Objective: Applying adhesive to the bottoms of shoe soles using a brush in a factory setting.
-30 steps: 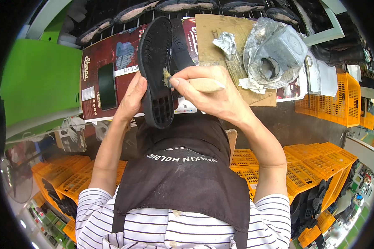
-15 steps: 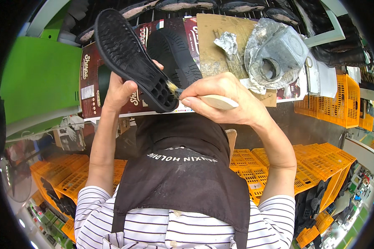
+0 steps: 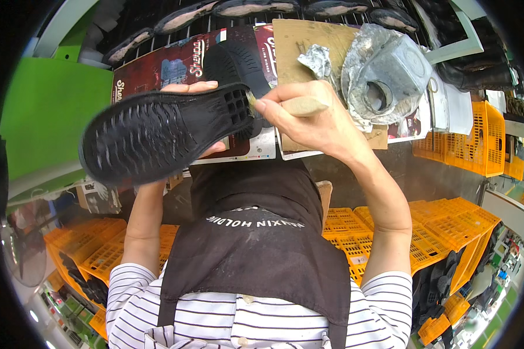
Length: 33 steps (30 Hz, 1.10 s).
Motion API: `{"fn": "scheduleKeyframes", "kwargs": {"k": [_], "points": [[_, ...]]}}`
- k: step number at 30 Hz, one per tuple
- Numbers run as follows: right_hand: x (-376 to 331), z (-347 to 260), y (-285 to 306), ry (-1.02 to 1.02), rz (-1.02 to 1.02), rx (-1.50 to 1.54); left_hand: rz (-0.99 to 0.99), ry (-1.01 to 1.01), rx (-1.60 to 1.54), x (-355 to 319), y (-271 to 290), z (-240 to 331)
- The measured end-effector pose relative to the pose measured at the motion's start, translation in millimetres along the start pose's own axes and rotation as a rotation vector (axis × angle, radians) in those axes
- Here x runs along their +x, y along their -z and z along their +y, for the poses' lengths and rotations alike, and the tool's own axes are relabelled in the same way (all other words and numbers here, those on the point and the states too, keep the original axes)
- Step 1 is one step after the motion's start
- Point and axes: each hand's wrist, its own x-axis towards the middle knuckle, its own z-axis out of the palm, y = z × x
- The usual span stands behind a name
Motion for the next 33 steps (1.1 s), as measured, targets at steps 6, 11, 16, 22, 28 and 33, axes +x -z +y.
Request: {"fn": "scheduleKeyframes", "kwargs": {"k": [6,11,16,22,28,33], "points": [[8.8,-9.2,-4.5,-0.104,0.069,0.292,0.407,-0.017,-0.732,-0.6,-30.6,13.0],[4.0,-15.4,-9.2,0.043,0.064,0.319,0.187,0.603,-0.957,-19.4,-24.6,-17.1],[-6.2,-23.6,-17.2,0.081,0.021,0.408,0.149,-0.229,-0.031,-15.9,-30.4,-44.0],[-21.1,-28.8,-24.6,-0.026,-0.080,0.435,0.203,-0.295,0.049,-11.3,-31.6,-58.0],[-24.1,-25.4,-27.0,-0.260,-0.166,0.568,0.233,-0.305,0.110,-10.1,-34.3,-66.3],[-22.8,2.4,-41.4,-0.372,-0.219,0.957,0.283,-0.290,0.060,-12.9,-36.1,-75.6]]}}
